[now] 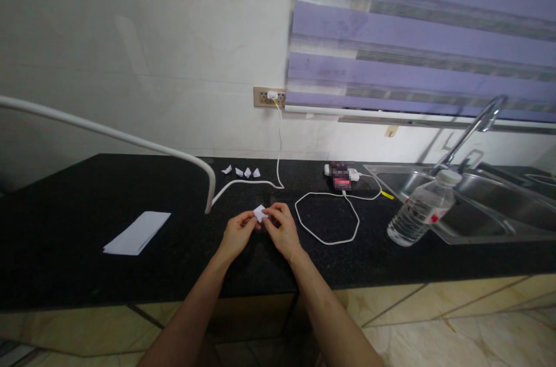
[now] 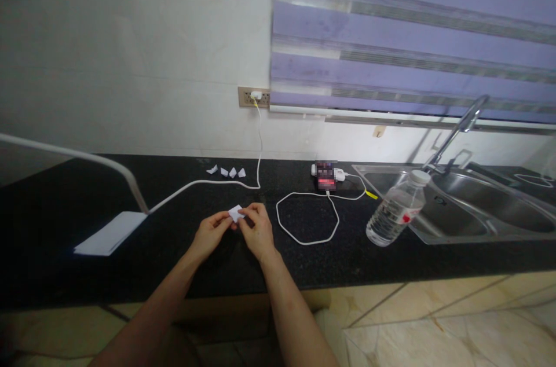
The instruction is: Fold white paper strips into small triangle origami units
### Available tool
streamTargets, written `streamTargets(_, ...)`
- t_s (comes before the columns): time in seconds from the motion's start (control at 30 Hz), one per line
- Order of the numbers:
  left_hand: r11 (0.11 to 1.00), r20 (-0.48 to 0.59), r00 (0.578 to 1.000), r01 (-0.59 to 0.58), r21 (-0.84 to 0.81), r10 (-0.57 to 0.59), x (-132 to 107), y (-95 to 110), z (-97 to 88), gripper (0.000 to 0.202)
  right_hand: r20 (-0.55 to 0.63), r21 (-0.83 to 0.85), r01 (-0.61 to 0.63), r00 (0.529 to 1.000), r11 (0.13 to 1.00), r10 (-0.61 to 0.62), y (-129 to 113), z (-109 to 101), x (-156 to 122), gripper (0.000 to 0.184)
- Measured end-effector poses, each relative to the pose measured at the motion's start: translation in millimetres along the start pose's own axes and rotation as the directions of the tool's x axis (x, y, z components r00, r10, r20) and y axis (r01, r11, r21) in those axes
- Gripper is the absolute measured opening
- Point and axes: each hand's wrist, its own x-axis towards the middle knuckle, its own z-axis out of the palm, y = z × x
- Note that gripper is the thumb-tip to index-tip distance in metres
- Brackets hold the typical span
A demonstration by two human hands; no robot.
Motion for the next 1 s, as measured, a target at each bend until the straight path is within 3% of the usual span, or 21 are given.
streamTargets(0.4, 0.999, 0.006, 1.0, 0.009, -0.042, -0.009, -1, 3, 0.2, 0.026, 0.085, -0.007, 0.023, 0.996, 1.0, -0.023, -5, -1, -1, 0.023)
streamTargets(0.6, 1.0, 0.022, 0.999, -0.023, 0.001, 0.023, 0, -1, -0.6, 0.024, 0.07, 0.0, 0.018, 0.997, 1.0, -0.018, -3, -1, 0, 0.02)
streamTargets(0.83, 0.999, 0.038, 0.999, -0.001, 0.036, -0.001, -4, 10, 2.6, 0.022, 0.018, -0.016, 0.041, 0.999, 0.999, -0.041, -2, -2, 0, 0.019)
streamTargets(1.0, 1.0, 0.044, 0.999, -0.007, 0.01, 0.007, -2, 1, 3.2, 0.025, 0.003, -0.034, 0.044, 0.999, 0.998, -0.044, -1, -1, 0, 0.016)
